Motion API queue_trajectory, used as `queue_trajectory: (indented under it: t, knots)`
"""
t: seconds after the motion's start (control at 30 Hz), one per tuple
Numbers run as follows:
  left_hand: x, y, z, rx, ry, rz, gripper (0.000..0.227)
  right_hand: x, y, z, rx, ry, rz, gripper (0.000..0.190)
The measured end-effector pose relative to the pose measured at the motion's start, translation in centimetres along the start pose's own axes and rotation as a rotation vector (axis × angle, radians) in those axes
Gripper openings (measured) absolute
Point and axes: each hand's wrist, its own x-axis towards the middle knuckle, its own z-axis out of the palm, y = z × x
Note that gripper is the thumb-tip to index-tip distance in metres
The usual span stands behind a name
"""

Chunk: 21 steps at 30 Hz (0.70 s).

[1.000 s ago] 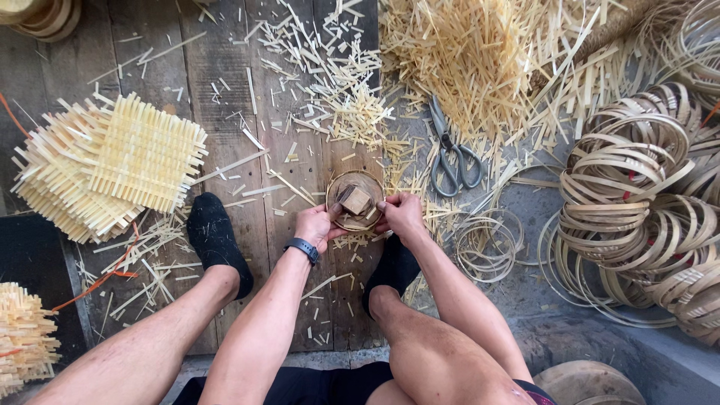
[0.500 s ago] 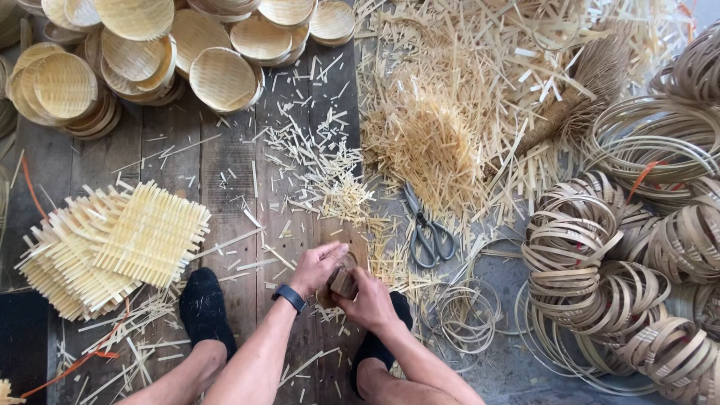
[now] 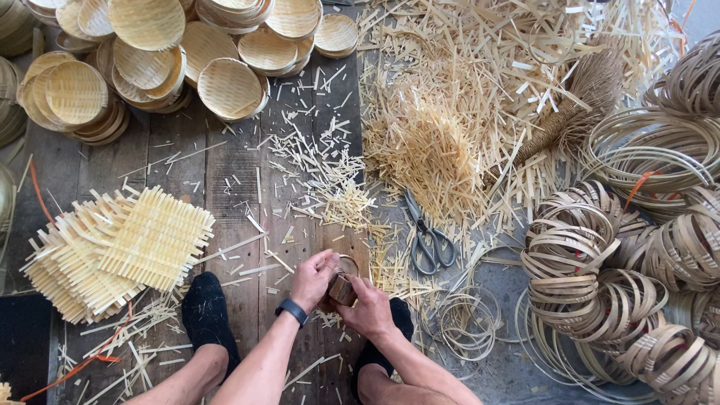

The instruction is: The person weaves thin bamboo strips into a circular frame and trims the excess material with shears.

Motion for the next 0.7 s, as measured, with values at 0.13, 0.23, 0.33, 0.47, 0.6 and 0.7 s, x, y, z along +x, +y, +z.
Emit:
queue_trajectory:
  t: [0.13, 0.23, 0.33, 0.47, 0.6, 0.7]
  knots:
    - [-2.0, -0.2, 0.1, 0.197, 0.106, -0.066, 0.045, -0.4, -0.5, 0.5, 0.034, 0.070, -0.016, 0.057]
    - [-2.1, 0.5, 0.3, 0.193, 0.129, -0.059, 0.046, -0.1, -1.0, 0.2, 0.017, 0.078, -0.027, 0.056]
    - [-2.0, 0.9, -0.1, 0.137, 0.124, -0.113, 0.050, 0.0, -1.6, -0.2, 0.061, 0.061, 0.009, 0.052]
    - [-2.6, 0.8, -0.4, -0.181, 0.113, -0.074, 0.053, 0.6, -2.0, -0.2, 0.160, -0.047, 0.361, 0.047]
    - [-3.4, -0.8, 0.2, -0.035, 0.177, -0.119, 0.061, 0.5, -1.3, 0.7, 0.108, -0.042, 0.293, 0.049]
    - [-2.6, -3.2, 0.2, -0.022, 0.185, -0.105, 0.062, 0.7, 0.0, 0.8, 0.194, -0.106, 0.309, 0.046]
